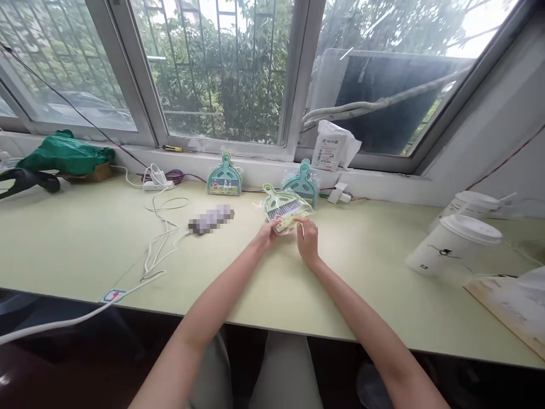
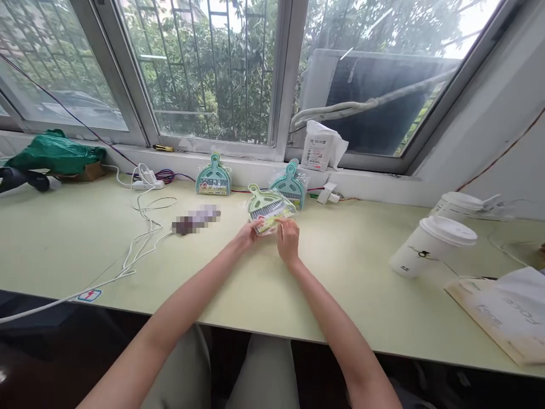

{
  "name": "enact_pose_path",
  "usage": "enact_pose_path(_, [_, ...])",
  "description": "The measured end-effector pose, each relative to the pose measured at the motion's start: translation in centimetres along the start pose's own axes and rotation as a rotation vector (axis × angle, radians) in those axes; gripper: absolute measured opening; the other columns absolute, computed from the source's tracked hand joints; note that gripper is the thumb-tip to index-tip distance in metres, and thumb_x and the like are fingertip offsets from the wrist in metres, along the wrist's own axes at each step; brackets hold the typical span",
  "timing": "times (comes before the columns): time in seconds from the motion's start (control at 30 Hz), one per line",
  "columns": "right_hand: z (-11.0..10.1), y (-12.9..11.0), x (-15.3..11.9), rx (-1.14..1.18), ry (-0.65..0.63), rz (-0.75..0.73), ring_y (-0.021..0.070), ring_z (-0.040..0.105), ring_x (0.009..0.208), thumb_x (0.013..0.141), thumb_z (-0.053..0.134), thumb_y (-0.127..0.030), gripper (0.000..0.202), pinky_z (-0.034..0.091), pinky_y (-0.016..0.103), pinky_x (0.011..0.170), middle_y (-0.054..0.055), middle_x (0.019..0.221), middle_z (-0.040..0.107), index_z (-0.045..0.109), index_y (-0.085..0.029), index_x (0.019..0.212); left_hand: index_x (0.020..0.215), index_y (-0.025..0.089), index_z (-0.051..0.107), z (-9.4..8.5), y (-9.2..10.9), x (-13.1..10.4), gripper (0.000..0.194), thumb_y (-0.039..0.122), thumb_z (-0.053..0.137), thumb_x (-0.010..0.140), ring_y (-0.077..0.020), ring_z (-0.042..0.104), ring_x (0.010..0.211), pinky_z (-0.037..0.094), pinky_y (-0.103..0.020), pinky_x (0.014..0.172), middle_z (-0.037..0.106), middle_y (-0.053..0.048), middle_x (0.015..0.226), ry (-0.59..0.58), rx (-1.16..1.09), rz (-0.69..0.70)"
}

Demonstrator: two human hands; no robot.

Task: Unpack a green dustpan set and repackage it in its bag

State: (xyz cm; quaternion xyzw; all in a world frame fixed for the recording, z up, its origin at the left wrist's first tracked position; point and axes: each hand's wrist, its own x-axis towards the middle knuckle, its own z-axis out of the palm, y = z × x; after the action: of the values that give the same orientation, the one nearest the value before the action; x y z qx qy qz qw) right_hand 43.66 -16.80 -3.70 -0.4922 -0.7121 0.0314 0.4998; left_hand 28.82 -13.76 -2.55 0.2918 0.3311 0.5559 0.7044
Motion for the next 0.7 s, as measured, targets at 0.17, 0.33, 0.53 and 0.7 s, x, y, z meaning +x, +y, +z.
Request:
enact_pose_path(0.17, [-1.8, 2.1, -0.1, -0.054, -0.185, 0.127, 0.0191, 0.06, 0.08, 0.096, 0.028, -0.045, 0.05, 0.036, 0.033, 0.088, 0.007, 0.075, 0.068, 0.065, -0.02, 0.073, 0.113, 0.02, 0.048, -0.4, -2.2, -1.3, 0.053, 0.014, 0.074, 0.067, -0.0231, 0.069, 0.083, 0.058, -0.043, 0.077, 0.067, -0.009, 0.103, -0.051, 0.07, -0.005])
enact_pose_path(0.33, [-1.5, 1.7, 0.3, 0.191, -0.132, 0.306, 0.0149, 0.057, 0.054, 0.088, 0.036, -0.061, 0.056, 0.043, 0.028, 0.067, 0.004, 0.064, 0.067, 0.067, -0.02, 0.067, 0.117, 0.023, 0.047, -1.0, -1.2, -2.2, 0.053, 0.028, 0.075, 0.072, -0.0242, 0.07, 0.084, 0.055, -0.042, 0.081, 0.065, -0.01, 0.113, -0.157, 0.106, 0.08])
enact_pose_path(0.53, [-1.5, 1.9, 0.6, 0.465, -0.092, 0.557, 0.0122, 0.058, 0.048, 0.075, 0.063, -0.054, 0.038, 0.046, 0.025, 0.05, 0.004, 0.066, 0.068, 0.067, -0.016, 0.079, 0.119, 0.022, 0.048, -0.7, -0.9, -2.5, 0.052, 0.036, 0.071, 0.075, -0.028, 0.068, 0.095, 0.05, -0.042, 0.086, 0.059, -0.013, 0.125, -0.246, 0.094, 0.132])
enact_pose_path(0.7, [-1.5, 2.4, 0.8, 0.648, -0.062, 0.719, 0.011, 0.06, 0.055, 0.066, 0.074, -0.042, 0.038, 0.05, 0.023, 0.054, 0.005, 0.074, 0.071, 0.066, -0.016, 0.092, 0.115, 0.021, 0.052, -0.6, -1.4, -2.1, 0.042, 0.03, 0.068, 0.077, -0.026, 0.061, 0.109, 0.047, -0.042, 0.093, 0.061, -0.011, 0.123, -0.175, 0.047, 0.128])
